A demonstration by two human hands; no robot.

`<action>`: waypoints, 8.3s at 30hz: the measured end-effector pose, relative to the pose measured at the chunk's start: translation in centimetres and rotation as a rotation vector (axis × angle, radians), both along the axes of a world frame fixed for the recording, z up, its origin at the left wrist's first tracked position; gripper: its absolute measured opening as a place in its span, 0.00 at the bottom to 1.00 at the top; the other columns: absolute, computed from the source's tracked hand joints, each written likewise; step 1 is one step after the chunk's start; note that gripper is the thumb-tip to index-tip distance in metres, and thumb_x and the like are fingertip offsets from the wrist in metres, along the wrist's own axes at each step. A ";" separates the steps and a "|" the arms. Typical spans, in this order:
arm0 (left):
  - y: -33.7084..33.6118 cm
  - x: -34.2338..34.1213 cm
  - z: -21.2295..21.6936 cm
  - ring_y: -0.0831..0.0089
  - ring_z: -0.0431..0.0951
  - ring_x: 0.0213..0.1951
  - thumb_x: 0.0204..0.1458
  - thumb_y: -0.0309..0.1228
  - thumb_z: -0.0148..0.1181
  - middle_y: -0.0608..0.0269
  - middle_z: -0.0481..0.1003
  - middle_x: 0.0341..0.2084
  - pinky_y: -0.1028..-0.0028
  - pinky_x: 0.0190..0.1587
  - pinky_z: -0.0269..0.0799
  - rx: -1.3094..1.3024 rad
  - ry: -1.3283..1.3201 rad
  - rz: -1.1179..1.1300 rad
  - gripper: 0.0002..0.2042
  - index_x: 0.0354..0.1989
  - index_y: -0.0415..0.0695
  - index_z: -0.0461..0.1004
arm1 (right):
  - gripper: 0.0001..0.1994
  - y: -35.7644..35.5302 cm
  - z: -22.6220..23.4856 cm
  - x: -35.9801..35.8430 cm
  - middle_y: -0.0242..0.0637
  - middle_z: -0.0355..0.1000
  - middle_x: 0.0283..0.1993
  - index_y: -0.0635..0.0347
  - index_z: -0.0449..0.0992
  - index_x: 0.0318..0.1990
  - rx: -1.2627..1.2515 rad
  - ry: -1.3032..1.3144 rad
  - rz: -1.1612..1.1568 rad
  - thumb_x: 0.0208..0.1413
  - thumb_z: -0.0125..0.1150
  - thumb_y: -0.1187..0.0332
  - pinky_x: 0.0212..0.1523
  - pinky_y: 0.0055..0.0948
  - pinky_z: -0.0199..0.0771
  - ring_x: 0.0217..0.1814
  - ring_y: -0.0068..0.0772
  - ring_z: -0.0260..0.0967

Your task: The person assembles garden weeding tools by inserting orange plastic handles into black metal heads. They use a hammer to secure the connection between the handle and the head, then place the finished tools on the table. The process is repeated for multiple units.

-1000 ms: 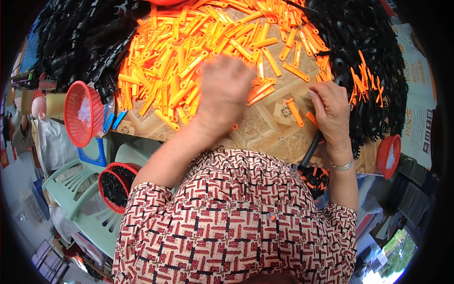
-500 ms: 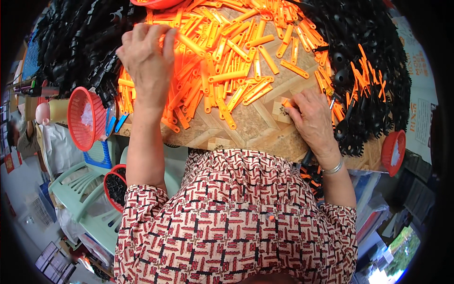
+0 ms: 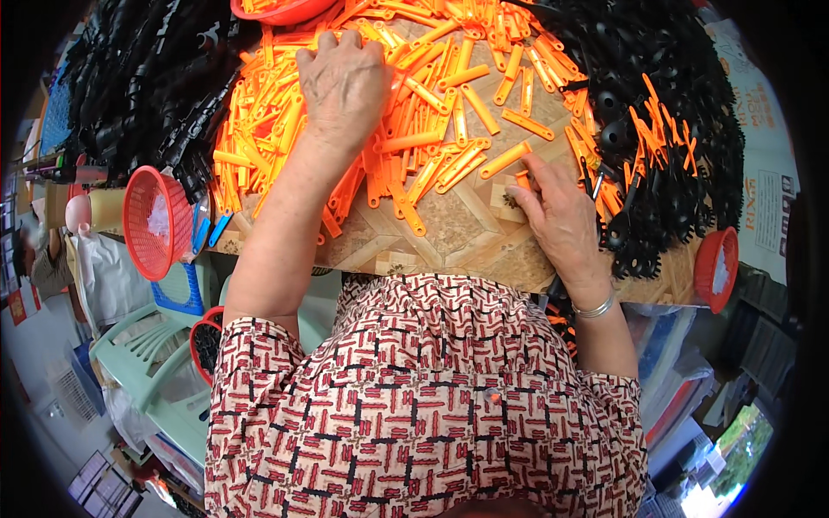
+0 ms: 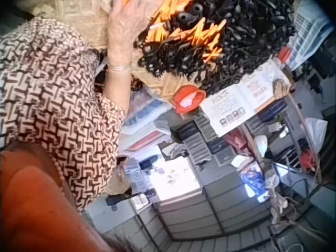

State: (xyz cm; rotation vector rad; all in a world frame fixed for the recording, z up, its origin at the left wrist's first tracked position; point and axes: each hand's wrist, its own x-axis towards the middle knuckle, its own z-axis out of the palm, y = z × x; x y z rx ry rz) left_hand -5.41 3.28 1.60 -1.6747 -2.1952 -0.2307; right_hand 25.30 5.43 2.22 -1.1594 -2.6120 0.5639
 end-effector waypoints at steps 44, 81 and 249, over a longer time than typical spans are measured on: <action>-1.4 4.6 -4.2 0.60 0.66 0.70 0.64 0.56 0.52 0.62 0.71 0.66 0.46 0.72 0.49 -0.056 -0.131 -0.212 0.28 0.69 0.58 0.69 | 0.12 -0.7 -1.1 1.3 0.39 0.75 0.48 0.60 0.79 0.50 0.261 0.088 -0.005 0.60 0.66 0.70 0.41 0.38 0.75 0.41 0.43 0.76; -4.7 10.3 -1.0 0.60 0.73 0.45 0.52 0.38 0.70 0.61 0.75 0.35 0.57 0.49 0.63 0.046 -0.465 -0.430 0.10 0.35 0.47 0.79 | 0.07 0.5 1.1 5.9 0.39 0.76 0.40 0.60 0.81 0.43 0.296 0.214 -0.319 0.59 0.65 0.72 0.40 0.38 0.77 0.38 0.44 0.78; -5.0 10.3 -3.3 0.61 0.72 0.44 0.50 0.30 0.71 0.65 0.75 0.39 0.64 0.49 0.66 0.010 -0.511 -0.701 0.08 0.40 0.50 0.82 | 0.12 -0.9 -2.9 -0.3 0.51 0.77 0.29 0.63 0.82 0.28 -0.161 0.111 -0.051 0.54 0.66 0.62 0.40 0.50 0.75 0.37 0.56 0.76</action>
